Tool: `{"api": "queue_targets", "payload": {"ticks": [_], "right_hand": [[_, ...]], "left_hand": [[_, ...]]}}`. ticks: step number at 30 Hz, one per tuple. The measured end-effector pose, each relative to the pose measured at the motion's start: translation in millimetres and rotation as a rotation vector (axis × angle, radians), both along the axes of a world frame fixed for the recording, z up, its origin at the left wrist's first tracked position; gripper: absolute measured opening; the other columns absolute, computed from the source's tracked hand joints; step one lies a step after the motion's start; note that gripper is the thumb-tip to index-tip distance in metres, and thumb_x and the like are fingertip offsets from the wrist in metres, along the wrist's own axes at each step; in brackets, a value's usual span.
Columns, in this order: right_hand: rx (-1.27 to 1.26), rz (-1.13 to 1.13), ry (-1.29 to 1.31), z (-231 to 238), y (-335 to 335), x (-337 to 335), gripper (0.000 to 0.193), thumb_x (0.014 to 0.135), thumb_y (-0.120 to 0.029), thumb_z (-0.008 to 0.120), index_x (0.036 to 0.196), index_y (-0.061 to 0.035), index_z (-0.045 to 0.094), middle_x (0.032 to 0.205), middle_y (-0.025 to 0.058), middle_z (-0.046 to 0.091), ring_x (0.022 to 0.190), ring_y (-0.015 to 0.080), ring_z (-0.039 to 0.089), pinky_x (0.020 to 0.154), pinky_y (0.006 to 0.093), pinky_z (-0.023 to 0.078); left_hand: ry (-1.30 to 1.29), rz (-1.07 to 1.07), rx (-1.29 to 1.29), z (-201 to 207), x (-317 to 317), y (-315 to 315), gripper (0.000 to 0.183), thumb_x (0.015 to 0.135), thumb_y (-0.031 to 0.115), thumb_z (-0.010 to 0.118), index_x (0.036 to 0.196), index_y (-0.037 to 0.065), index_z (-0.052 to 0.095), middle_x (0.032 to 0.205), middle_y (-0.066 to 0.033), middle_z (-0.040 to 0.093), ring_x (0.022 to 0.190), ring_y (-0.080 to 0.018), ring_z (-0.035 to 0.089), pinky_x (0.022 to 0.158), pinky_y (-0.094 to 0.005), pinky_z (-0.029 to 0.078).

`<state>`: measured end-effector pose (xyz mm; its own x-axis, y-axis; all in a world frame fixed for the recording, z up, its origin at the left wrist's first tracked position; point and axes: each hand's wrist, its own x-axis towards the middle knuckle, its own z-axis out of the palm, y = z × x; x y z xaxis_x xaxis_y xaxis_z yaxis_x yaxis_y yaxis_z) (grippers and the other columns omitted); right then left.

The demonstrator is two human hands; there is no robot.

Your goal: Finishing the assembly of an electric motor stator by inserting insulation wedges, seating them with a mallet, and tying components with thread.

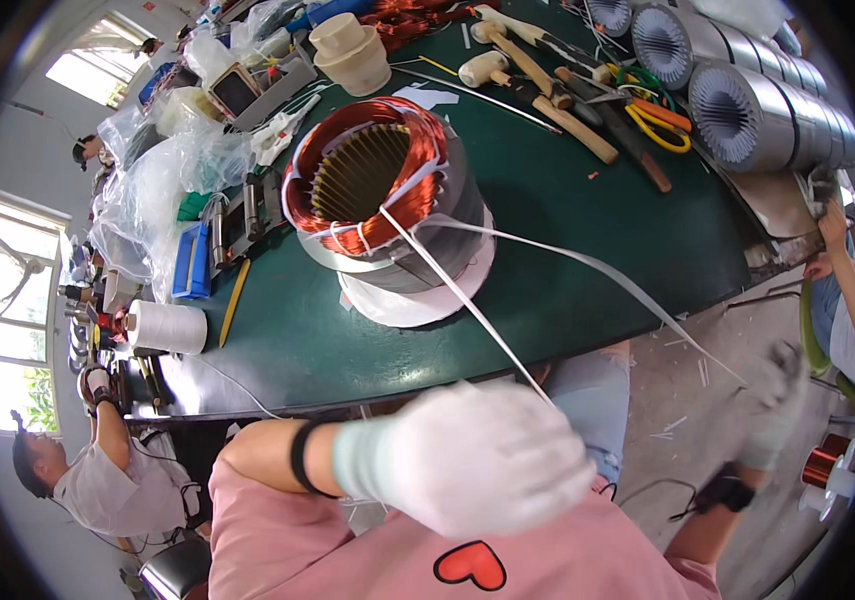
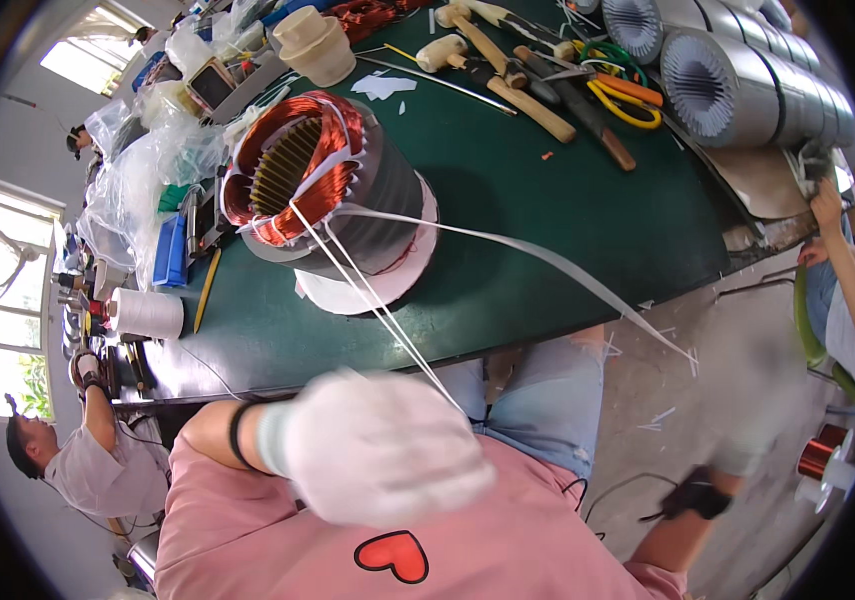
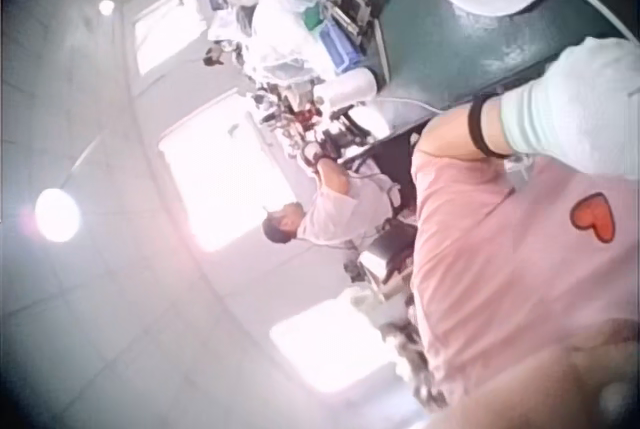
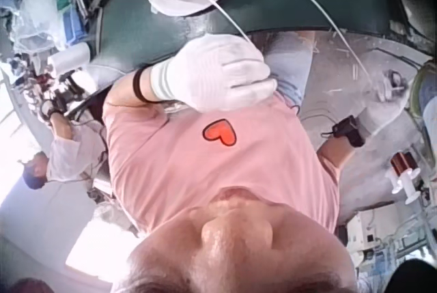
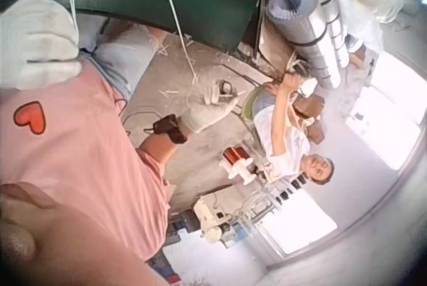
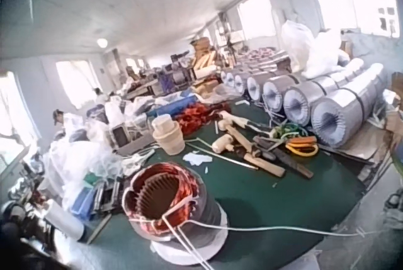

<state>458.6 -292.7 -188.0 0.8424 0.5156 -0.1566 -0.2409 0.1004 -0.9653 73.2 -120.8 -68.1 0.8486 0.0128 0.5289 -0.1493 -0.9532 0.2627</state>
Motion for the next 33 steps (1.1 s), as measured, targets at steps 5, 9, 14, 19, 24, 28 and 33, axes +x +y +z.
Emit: {"api": "queue_targets", "payload": {"ticks": [5, 9, 14, 19, 24, 28, 33], "right_hand": [[0.068, 1.180, -0.392, 82, 154, -211, 0.017, 0.095, -0.015, 0.066, 0.098, -0.0013, 0.074, 0.090, 0.0038, 0.063, 0.075, 0.0093, 0.055, 0.067, 0.0234, 0.043], [0.523, 1.179, 0.021, 101, 198, -198, 0.013, 0.092, -0.009, 0.068, 0.091, 0.0009, 0.076, 0.093, 0.0059, 0.063, 0.087, 0.0128, 0.056, 0.079, 0.0263, 0.045], [0.476, 0.683, -1.018, 82, 265, -222, 0.019, 0.086, -0.002, 0.073, 0.104, -0.0009, 0.076, 0.098, 0.0120, 0.070, 0.088, 0.0250, 0.065, 0.082, 0.0344, 0.053], [0.458, 0.672, -1.030, 71, 257, -229, 0.020, 0.084, -0.001, 0.073, 0.104, -0.0016, 0.075, 0.099, 0.0121, 0.072, 0.090, 0.0277, 0.066, 0.083, 0.0364, 0.053], [0.400, 1.020, -0.864, 99, 199, -215, 0.012, 0.069, -0.009, 0.076, 0.080, -0.0118, 0.074, 0.093, 0.0085, 0.068, 0.074, 0.0235, 0.062, 0.069, 0.0371, 0.043], [0.807, 1.374, 0.117, 108, 200, -258, 0.024, 0.099, -0.022, 0.066, 0.107, 0.0000, 0.064, 0.091, 0.0119, 0.065, 0.068, 0.0208, 0.060, 0.070, 0.0339, 0.047], [0.564, 1.224, 0.010, 39, 178, -267, 0.044, 0.103, -0.042, 0.059, 0.094, 0.0008, 0.062, 0.084, 0.0060, 0.063, 0.072, 0.0115, 0.055, 0.066, 0.0267, 0.044]], "left_hand": [[-0.040, 0.057, 0.102, -57, 2, -3, 0.026, 0.073, 0.020, 0.066, 0.091, 0.001, 0.068, 0.089, -0.0101, 0.064, 0.078, -0.0241, 0.063, 0.068, -0.0339, 0.053], [-0.067, 0.257, 0.200, -7, -37, 46, 0.032, 0.070, 0.018, 0.071, 0.099, 0.005, 0.070, 0.091, -0.0089, 0.065, 0.084, -0.0272, 0.066, 0.072, -0.0382, 0.053], [-0.103, 0.750, 0.174, -8, -46, 103, 0.048, 0.065, 0.013, 0.079, 0.112, 0.009, 0.071, 0.096, -0.0016, 0.067, 0.087, -0.0240, 0.062, 0.084, -0.0407, 0.046], [-0.123, 0.733, 0.178, -7, -48, 106, 0.047, 0.063, 0.018, 0.084, 0.108, 0.012, 0.074, 0.085, 0.0025, 0.065, 0.080, -0.0191, 0.059, 0.084, -0.0378, 0.042], [-0.106, 0.823, -0.116, -4, -59, 101, 0.056, 0.065, 0.006, 0.079, 0.120, 0.005, 0.067, 0.096, -0.0026, 0.072, 0.090, -0.0234, 0.066, 0.099, -0.0422, 0.042], [-0.226, 0.678, 0.128, -14, -60, 103, 0.040, 0.068, 0.014, 0.082, 0.105, 0.004, 0.071, 0.094, -0.0063, 0.073, 0.086, -0.0245, 0.067, 0.097, -0.0461, 0.045], [-0.158, 0.641, 0.163, -3, -65, 94, 0.021, 0.080, 0.017, 0.078, 0.099, 0.009, 0.071, 0.089, -0.0039, 0.072, 0.082, -0.0239, 0.065, 0.090, -0.0442, 0.046]]}}
